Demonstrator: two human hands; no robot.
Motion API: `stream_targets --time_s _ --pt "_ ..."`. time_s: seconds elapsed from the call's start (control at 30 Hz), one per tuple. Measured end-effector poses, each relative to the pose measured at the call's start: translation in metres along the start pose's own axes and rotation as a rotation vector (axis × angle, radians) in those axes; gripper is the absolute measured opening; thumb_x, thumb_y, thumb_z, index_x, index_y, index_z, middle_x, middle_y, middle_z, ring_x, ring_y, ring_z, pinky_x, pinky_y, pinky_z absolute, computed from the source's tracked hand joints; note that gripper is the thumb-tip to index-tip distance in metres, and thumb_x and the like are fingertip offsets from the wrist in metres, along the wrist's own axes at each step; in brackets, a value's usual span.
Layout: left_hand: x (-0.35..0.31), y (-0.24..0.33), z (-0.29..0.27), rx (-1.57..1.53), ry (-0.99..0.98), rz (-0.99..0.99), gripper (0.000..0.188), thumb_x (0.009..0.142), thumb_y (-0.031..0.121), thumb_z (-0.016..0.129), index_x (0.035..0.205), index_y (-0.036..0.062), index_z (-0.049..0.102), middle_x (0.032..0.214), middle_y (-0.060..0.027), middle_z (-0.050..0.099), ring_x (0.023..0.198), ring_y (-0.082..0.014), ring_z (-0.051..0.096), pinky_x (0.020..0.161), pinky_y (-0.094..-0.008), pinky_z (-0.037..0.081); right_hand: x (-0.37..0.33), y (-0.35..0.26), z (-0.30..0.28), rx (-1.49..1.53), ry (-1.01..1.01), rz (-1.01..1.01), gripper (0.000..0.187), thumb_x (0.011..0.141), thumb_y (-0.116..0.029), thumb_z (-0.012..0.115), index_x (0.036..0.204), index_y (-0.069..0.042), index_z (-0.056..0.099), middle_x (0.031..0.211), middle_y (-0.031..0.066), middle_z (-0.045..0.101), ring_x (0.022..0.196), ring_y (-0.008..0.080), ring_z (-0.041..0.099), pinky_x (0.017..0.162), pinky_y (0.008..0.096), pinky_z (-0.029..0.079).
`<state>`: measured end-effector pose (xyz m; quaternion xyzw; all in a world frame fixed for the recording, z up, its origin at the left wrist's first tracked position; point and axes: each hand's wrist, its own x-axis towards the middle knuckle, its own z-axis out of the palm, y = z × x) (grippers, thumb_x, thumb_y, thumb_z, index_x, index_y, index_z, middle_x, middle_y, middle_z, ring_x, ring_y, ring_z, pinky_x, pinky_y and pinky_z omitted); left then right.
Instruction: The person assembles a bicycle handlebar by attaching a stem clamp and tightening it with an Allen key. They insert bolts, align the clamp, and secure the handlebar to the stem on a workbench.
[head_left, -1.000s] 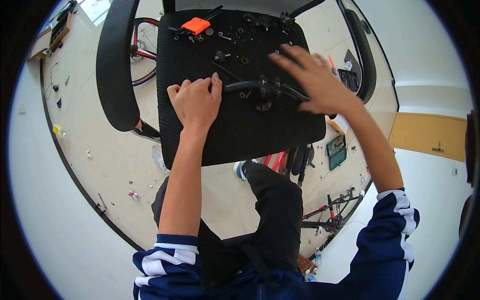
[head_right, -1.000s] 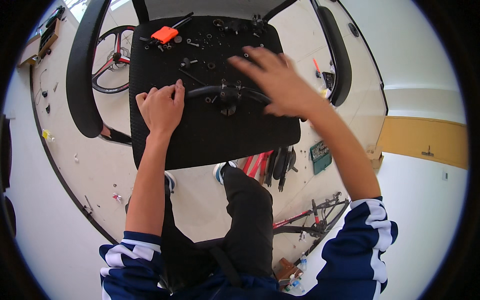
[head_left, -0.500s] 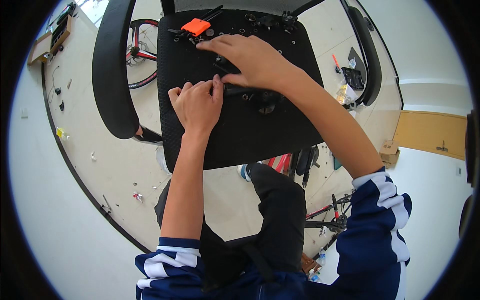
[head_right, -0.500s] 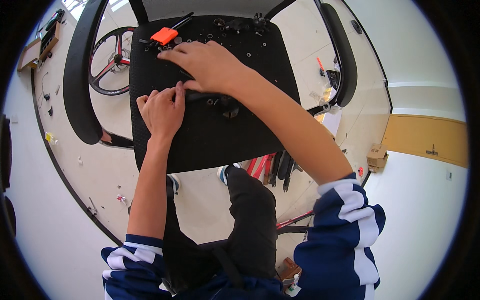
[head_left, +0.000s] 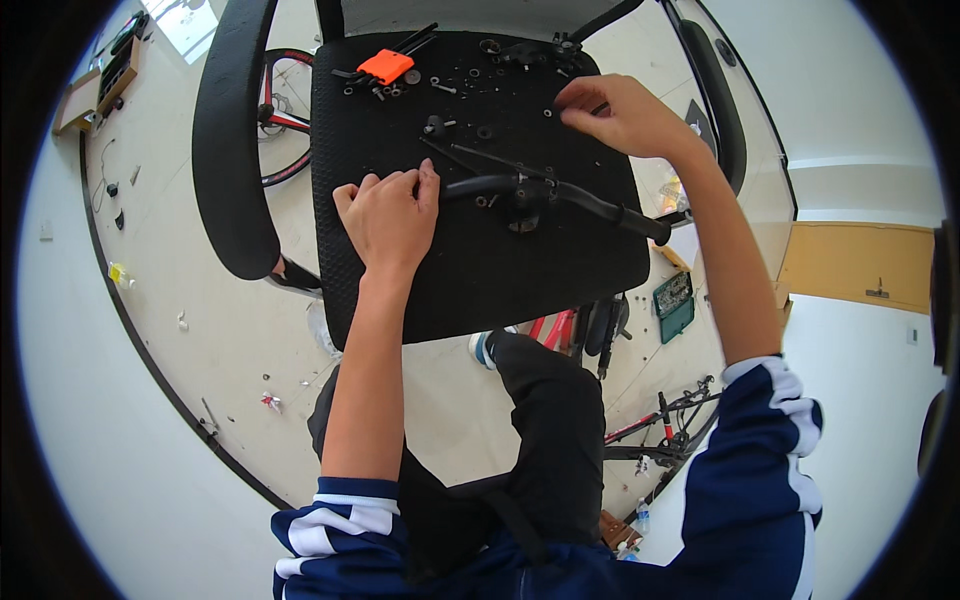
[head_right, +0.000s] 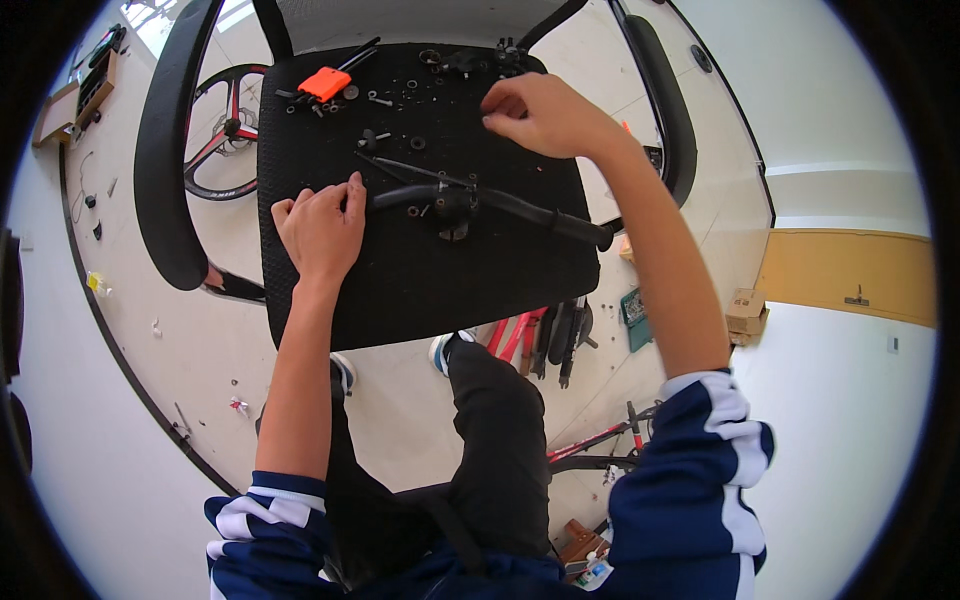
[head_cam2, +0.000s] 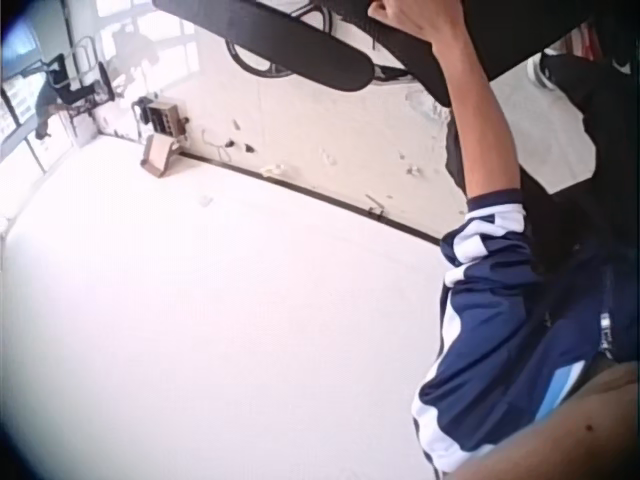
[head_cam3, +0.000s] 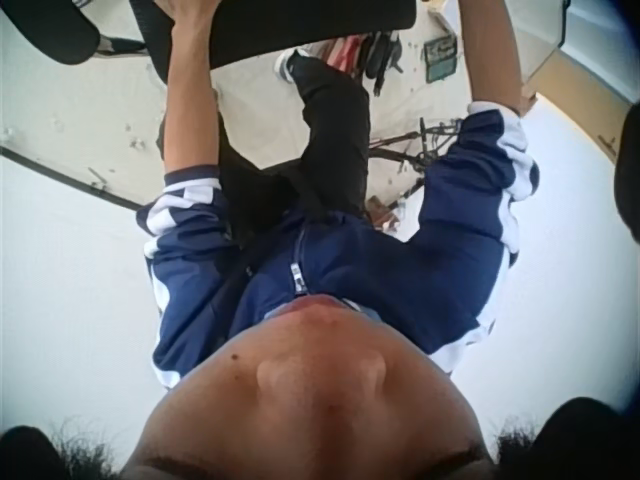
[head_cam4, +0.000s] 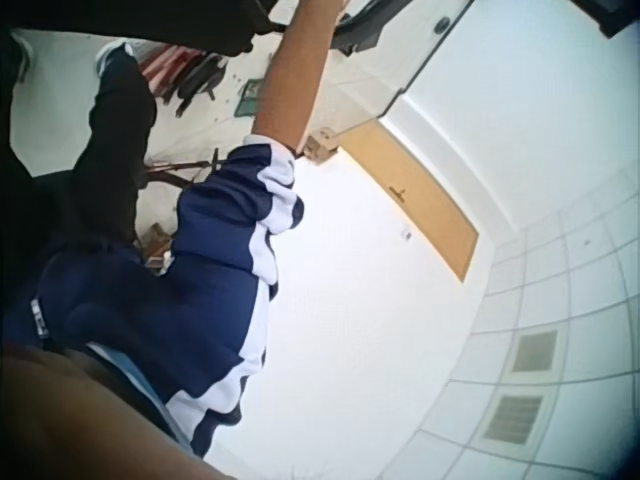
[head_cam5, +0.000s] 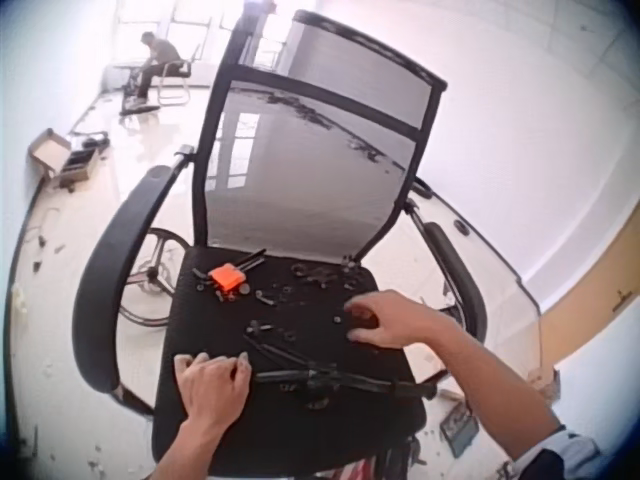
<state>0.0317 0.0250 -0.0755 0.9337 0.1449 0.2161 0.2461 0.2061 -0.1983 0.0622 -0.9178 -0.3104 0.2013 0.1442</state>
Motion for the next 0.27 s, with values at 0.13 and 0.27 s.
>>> stream_targets --time_s 0.13,0.27 --pt "0.001 -0.001 -0.004 0.023 0.009 -0.012 0.043 0.097 0.035 0.062 0.063 0.0099 0.072 0.052 -0.0024 0.059 0.059 -0.0196 0.058 0.078 -0.0376 0.035 -0.021 -0.08 0.017 0.055 -0.122 -0.043 0.036 0.086 -0.033 0.078 0.102 0.0 0.074 0.088 0.0062 0.071 0.073 0.0154 0.064 0.065 0.0285 0.049" --pt "0.001 0.002 -0.007 0.03 -0.006 0.0 0.042 0.097 0.035 0.062 0.066 0.0102 0.074 0.053 -0.0037 0.06 0.063 -0.0196 0.061 0.079 -0.0377 0.035 -0.025 -0.067 0.041 0.051 0.016 -0.161 0.033 0.083 -0.032 0.079 0.093 -0.001 0.075 0.074 0.0159 0.067 0.068 0.0233 0.065 0.064 0.0361 0.049"
